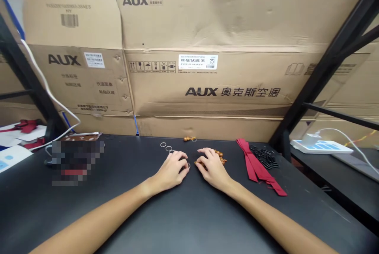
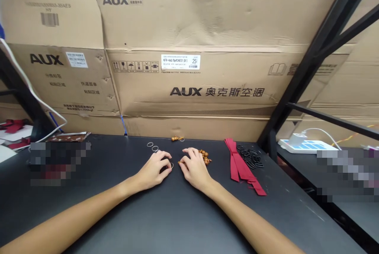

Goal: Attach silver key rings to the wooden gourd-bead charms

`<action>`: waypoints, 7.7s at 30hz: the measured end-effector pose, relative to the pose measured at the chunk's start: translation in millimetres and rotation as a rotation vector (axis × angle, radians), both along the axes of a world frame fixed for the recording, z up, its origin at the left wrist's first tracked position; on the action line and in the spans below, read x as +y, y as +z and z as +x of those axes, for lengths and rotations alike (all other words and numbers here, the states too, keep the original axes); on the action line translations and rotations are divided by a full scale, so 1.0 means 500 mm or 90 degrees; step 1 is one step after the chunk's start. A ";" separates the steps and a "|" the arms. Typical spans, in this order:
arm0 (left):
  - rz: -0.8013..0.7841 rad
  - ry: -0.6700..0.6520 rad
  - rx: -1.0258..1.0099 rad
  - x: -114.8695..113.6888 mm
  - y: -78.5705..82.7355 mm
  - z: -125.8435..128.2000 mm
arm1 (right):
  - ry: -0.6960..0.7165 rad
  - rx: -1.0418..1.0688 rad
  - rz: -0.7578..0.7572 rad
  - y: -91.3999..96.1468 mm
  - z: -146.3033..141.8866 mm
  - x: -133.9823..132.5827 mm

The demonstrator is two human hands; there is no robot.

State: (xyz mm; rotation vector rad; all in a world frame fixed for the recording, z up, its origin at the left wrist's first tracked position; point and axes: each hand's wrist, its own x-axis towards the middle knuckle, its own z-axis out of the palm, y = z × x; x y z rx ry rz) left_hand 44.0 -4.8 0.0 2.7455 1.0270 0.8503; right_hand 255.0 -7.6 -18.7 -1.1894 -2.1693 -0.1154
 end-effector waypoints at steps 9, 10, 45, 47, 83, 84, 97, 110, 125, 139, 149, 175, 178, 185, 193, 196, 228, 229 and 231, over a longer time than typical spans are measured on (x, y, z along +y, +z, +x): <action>0.111 0.162 0.043 0.061 -0.011 -0.038 | -0.073 -0.074 0.009 0.003 0.045 0.030; 0.121 0.192 0.048 0.067 -0.011 -0.042 | -0.079 -0.069 0.005 0.003 0.046 0.032; -0.205 -0.039 -0.213 0.010 -0.010 0.029 | 0.081 0.077 0.011 0.009 -0.004 -0.011; -0.212 -0.042 -0.221 0.010 -0.008 0.029 | 0.098 0.092 -0.003 0.009 -0.004 -0.011; -0.218 -0.046 -0.193 -0.001 -0.003 0.032 | -0.006 0.127 -0.023 0.003 -0.003 0.002; -0.201 -0.034 -0.176 -0.001 -0.004 0.033 | -0.005 0.121 -0.020 0.002 -0.003 0.002; -0.039 0.052 -0.028 0.002 -0.017 0.029 | 0.044 0.095 -0.025 0.017 -0.010 -0.012; -0.101 0.002 -0.080 0.007 -0.014 0.027 | 0.064 0.164 -0.091 0.014 -0.015 -0.014; -0.205 -0.044 -0.074 0.012 0.005 0.022 | 0.098 0.191 -0.044 0.014 -0.011 -0.013; -0.369 -0.063 -0.128 0.036 -0.003 0.013 | 0.123 0.080 0.020 0.011 -0.015 -0.020; -0.251 -0.060 -0.164 0.020 0.002 0.023 | 0.127 0.093 -0.006 0.011 -0.011 -0.015; -0.124 -0.020 -0.137 0.003 -0.006 0.022 | 0.125 0.061 -0.082 0.018 -0.010 -0.021; -0.100 -0.040 -0.130 -0.001 -0.003 0.024 | 0.131 0.062 -0.076 0.016 -0.008 -0.018; -0.099 0.085 -0.112 0.020 -0.017 0.023 | 0.154 0.042 -0.079 0.019 -0.011 -0.024; -0.091 -0.021 -0.097 -0.005 -0.002 0.029 | 0.079 0.083 -0.001 0.013 -0.007 -0.014; -0.073 0.031 -0.135 -0.009 0.002 0.029 | 0.076 0.066 0.021 0.007 -0.006 -0.010; -0.038 0.321 0.079 0.090 -0.029 -0.047 | -0.145 -0.075 0.067 0.009 0.001 -0.008; -0.067 0.335 0.086 0.097 -0.031 -0.053 | -0.178 -0.079 0.063 0.005 0.001 -0.007; -0.093 0.340 0.093 0.114 -0.036 -0.067 | -0.216 -0.090 0.038 -0.004 0.001 -0.005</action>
